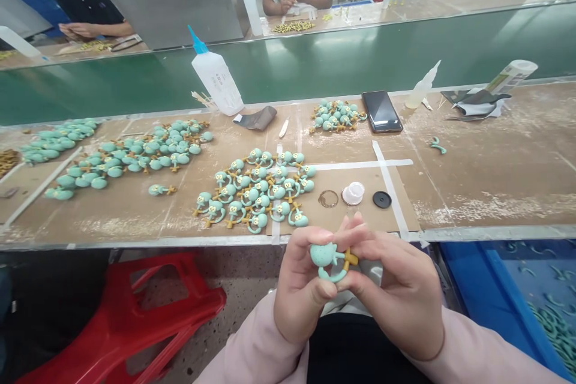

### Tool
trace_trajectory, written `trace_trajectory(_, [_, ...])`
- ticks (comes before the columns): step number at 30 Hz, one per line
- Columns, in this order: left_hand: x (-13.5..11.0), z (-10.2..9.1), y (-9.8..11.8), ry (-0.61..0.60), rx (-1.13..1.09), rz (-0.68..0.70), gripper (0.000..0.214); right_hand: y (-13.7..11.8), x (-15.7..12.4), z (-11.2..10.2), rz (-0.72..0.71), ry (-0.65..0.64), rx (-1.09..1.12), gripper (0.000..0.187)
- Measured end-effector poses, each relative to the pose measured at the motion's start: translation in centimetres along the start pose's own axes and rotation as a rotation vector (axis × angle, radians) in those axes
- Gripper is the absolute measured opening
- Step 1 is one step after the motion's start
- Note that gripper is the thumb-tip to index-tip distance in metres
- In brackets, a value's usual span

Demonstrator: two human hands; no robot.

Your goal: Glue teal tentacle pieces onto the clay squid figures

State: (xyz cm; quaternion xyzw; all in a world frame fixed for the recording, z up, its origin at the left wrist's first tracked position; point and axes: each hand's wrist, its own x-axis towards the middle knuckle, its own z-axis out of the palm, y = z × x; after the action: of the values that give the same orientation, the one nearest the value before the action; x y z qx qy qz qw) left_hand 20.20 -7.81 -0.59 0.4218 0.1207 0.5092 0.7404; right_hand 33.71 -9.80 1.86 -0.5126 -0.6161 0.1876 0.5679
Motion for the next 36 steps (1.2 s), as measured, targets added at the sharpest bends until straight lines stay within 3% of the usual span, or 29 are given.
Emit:
trace_trajectory(5, [-0.2, -0.2, 0.0, 0.007, -0.009, 0.031, 0.033, 0.0, 0.2, 0.0, -0.027, -0.076, 0.009, 0.023])
trace_trajectory(14, [-0.3, 0.5, 0.4, -0.019, -0.035, 0.036, 0.032, -0.4, 0.0, 0.0, -0.085, 0.009, -0.029, 0.032])
trace_trajectory(22, [-0.1, 0.7, 0.2, -0.048, -0.053, 0.012, 0.031, -0.4, -0.6, -0.2, -0.064, 0.039, 0.065, 0.022])
trace_trajectory(36, [-0.4, 0.9, 0.0, 0.004, -0.035, 0.025, 0.029, -0.3, -1.2, 0.0, -0.046, 0.067, 0.042, 0.018])
